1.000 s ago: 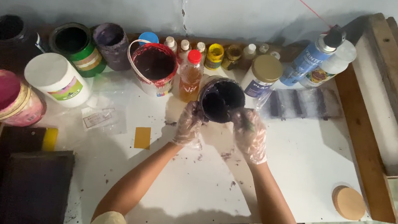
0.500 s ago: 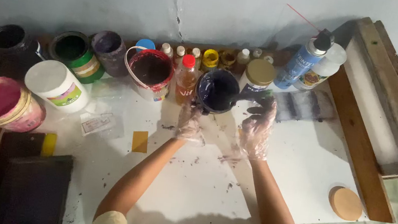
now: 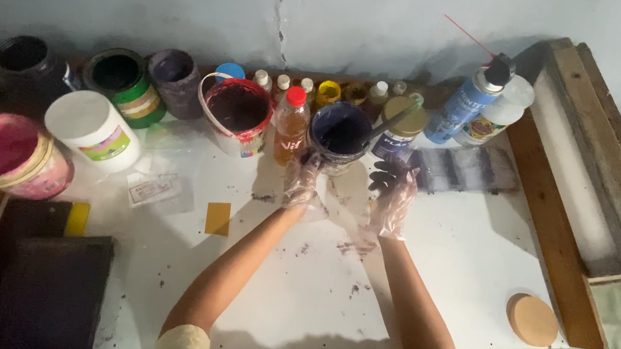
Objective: Preparing a screen printing frame by manually rubbing ink or emulsion onto the mesh surface
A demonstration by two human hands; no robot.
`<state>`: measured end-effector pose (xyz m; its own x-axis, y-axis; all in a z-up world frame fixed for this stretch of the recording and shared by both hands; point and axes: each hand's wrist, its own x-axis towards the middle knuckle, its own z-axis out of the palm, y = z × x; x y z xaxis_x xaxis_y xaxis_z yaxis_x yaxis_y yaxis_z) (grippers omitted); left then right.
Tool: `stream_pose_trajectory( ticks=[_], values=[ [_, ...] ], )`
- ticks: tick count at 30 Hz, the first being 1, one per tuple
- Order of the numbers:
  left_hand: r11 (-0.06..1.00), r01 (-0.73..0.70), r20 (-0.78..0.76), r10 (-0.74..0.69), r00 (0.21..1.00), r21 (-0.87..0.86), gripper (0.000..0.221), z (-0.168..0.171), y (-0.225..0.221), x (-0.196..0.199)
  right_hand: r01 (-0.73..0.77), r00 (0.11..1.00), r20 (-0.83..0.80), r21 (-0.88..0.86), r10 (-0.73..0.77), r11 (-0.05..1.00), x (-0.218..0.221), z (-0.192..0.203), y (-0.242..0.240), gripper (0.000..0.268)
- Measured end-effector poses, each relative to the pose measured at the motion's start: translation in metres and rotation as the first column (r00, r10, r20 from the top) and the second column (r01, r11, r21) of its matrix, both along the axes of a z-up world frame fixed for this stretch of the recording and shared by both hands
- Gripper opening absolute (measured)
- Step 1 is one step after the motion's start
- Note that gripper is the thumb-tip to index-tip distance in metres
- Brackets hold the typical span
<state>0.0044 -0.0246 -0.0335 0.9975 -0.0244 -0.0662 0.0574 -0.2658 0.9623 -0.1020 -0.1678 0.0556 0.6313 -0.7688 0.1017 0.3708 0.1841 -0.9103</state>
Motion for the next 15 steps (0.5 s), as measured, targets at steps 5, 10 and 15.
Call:
stream_pose_trajectory(
  ticks=[5, 10, 15],
  values=[
    [0.817, 0.211, 0.112, -0.316, 0.942, 0.537, 0.032, 0.121, 0.032, -0.052, 0.032, 0.997, -0.078, 0.043, -0.028, 0.999, -0.005, 0.013, 0.014, 0.055],
    [0.866, 0.082, -0.135, -0.169, 0.976, -0.493, 0.019, -0.008, 0.060, -0.023, 0.101, 0.995, -0.009, 0.062, -0.101, 0.993, -0.004, 0.020, 0.025, 0.026],
    [0.810, 0.180, -0.018, -0.229, 0.973, -0.559, 0.004, 0.102, 0.146, -0.083, 0.091, 0.991, -0.072, -0.218, -0.109, 0.972, -0.012, 0.012, 0.034, 0.021]
  ],
)
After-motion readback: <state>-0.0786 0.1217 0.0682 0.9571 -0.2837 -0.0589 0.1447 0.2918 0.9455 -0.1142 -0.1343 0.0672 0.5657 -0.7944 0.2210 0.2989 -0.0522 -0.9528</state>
